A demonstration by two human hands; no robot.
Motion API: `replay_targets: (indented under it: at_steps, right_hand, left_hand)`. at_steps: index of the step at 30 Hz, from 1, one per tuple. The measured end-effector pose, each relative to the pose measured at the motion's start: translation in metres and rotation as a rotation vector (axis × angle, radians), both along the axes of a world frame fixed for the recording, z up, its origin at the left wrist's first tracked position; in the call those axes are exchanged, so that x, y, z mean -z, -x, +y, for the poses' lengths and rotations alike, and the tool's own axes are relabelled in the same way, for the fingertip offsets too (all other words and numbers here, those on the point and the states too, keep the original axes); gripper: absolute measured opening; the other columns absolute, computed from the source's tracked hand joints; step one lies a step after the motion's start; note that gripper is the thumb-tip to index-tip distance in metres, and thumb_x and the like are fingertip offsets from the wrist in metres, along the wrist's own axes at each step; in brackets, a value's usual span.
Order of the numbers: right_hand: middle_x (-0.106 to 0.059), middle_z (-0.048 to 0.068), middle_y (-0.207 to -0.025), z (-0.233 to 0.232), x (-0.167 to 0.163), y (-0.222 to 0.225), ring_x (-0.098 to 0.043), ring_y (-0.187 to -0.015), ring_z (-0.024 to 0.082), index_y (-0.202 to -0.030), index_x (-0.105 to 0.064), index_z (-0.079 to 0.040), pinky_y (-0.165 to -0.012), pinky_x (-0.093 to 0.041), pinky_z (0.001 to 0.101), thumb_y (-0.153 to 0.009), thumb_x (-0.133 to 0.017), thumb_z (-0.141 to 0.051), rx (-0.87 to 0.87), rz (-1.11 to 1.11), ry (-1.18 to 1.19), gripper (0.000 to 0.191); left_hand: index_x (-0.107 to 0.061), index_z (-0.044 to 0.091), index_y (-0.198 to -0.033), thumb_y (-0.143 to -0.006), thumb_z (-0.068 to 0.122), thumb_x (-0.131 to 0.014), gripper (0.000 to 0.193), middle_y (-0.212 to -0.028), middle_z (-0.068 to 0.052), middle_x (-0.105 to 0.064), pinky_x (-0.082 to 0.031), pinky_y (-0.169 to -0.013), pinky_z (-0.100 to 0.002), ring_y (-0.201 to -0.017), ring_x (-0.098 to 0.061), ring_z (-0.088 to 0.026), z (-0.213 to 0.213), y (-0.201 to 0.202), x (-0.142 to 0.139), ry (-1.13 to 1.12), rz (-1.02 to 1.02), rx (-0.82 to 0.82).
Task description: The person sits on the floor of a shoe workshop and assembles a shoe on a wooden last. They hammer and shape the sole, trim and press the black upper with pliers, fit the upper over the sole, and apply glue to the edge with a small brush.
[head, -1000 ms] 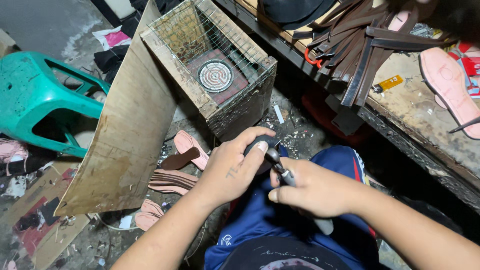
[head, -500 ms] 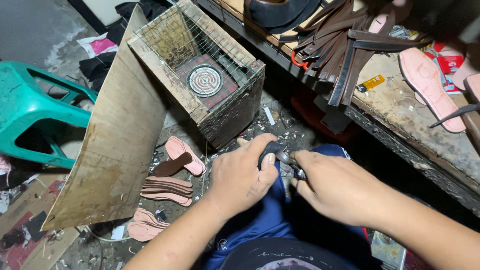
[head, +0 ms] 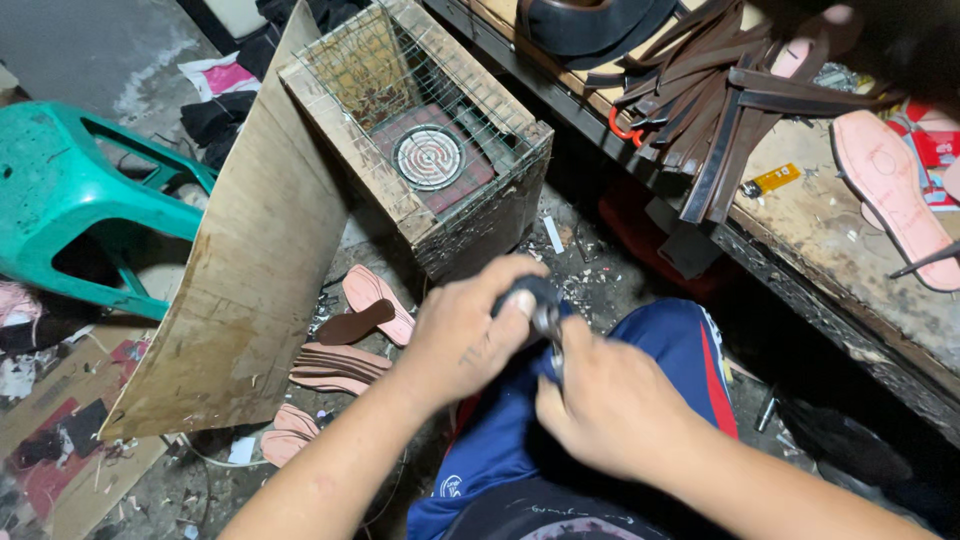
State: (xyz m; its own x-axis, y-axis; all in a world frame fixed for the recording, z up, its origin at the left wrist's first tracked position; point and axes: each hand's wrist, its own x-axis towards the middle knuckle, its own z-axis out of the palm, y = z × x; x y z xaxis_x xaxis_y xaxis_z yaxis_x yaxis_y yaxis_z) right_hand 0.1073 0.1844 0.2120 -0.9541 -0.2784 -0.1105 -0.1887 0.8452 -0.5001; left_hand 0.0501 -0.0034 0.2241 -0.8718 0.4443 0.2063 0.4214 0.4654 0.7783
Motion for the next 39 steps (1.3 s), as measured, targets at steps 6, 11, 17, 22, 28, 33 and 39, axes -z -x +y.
replay_targets:
  at_steps: [6, 11, 17, 22, 28, 33, 39]
  right_hand:
    - [-0.068, 0.016, -0.084, 0.016, -0.018, 0.012, -0.069, -0.08, 0.031, -0.096, -0.057, -0.002, -0.074, -0.055, 0.0405, -0.077, -0.07, -0.028, -0.203, -0.37, 0.294, 0.035]
    - [-0.069, 0.016, -0.09, 0.019, -0.012, 0.004, -0.068, -0.084, 0.031, -0.108, -0.06, -0.005, -0.078, -0.055, 0.0396, -0.082, -0.068, -0.027, -0.154, -0.454, 0.45, 0.035]
    - [-0.069, 0.015, -0.09, 0.034, -0.024, -0.005, -0.069, -0.087, 0.032, -0.132, -0.052, -0.014, -0.08, -0.053, 0.0418, -0.084, -0.064, -0.032, -0.045, -0.441, 0.222, 0.053]
    - [-0.068, 0.018, -0.099, 0.043, -0.035, 0.0, -0.067, -0.096, 0.037, -0.122, -0.053, -0.008, -0.084, -0.052, 0.0467, -0.085, -0.061, -0.033, -0.066, -0.413, 0.083, 0.045]
    - [-0.069, 0.02, -0.096, 0.052, -0.022, -0.005, -0.066, -0.092, 0.042, -0.115, -0.055, -0.007, -0.079, -0.052, 0.0514, -0.086, -0.064, -0.03, -0.036, -0.232, -0.023, 0.038]
    - [-0.066, 0.019, -0.079, 0.003, 0.035, 0.012, -0.067, -0.078, 0.041, -0.093, -0.055, -0.003, -0.069, -0.054, 0.0505, -0.079, -0.066, -0.015, 0.064, 0.359, 0.218, 0.021]
    - [-0.063, 0.021, -0.076, -0.005, 0.016, 0.001, -0.066, -0.074, 0.042, -0.099, -0.048, 0.003, -0.069, -0.053, 0.0511, -0.082, -0.067, -0.022, 0.023, -0.054, 0.077, 0.036]
  left_hand:
    - [-0.063, 0.015, -0.124, -0.099, 0.028, -0.05, 0.031, -0.098, -0.012, -0.075, -0.057, -0.081, -0.043, -0.093, -0.075, -0.033, 0.0, -0.017, -0.012, -0.05, -0.098, 0.015]
    - [-0.067, 0.016, -0.117, -0.095, 0.029, -0.052, 0.03, -0.094, -0.012, -0.076, -0.055, -0.078, -0.046, -0.087, -0.073, -0.035, 0.007, -0.02, -0.014, 0.087, -0.071, -0.082]
    - [-0.065, 0.015, -0.117, -0.091, 0.029, -0.056, 0.031, -0.092, -0.014, -0.074, -0.056, -0.072, -0.048, -0.082, -0.071, -0.038, 0.015, -0.02, -0.005, 0.122, 0.12, -0.085]
    - [-0.064, 0.014, -0.116, -0.09, 0.029, -0.058, 0.031, -0.092, -0.014, -0.074, -0.057, -0.068, -0.048, -0.076, -0.071, -0.038, 0.026, -0.027, 0.001, 0.132, 0.197, -0.053]
    - [-0.065, 0.016, -0.114, -0.09, 0.031, -0.059, 0.029, -0.088, -0.012, -0.074, -0.057, -0.065, -0.048, -0.073, -0.071, -0.037, 0.026, -0.021, 0.006, 0.165, 0.162, -0.028]
    - [-0.064, 0.014, -0.12, -0.096, 0.032, -0.058, 0.03, -0.092, -0.016, -0.074, -0.057, -0.074, -0.048, -0.085, -0.072, -0.039, 0.01, -0.001, 0.011, 0.004, 0.125, -0.022]
    - [-0.061, 0.015, -0.129, -0.098, 0.03, -0.056, 0.035, -0.1, -0.017, -0.075, -0.057, -0.078, -0.048, -0.091, -0.072, -0.04, -0.006, 0.001, 0.007, 0.034, 0.046, 0.025]
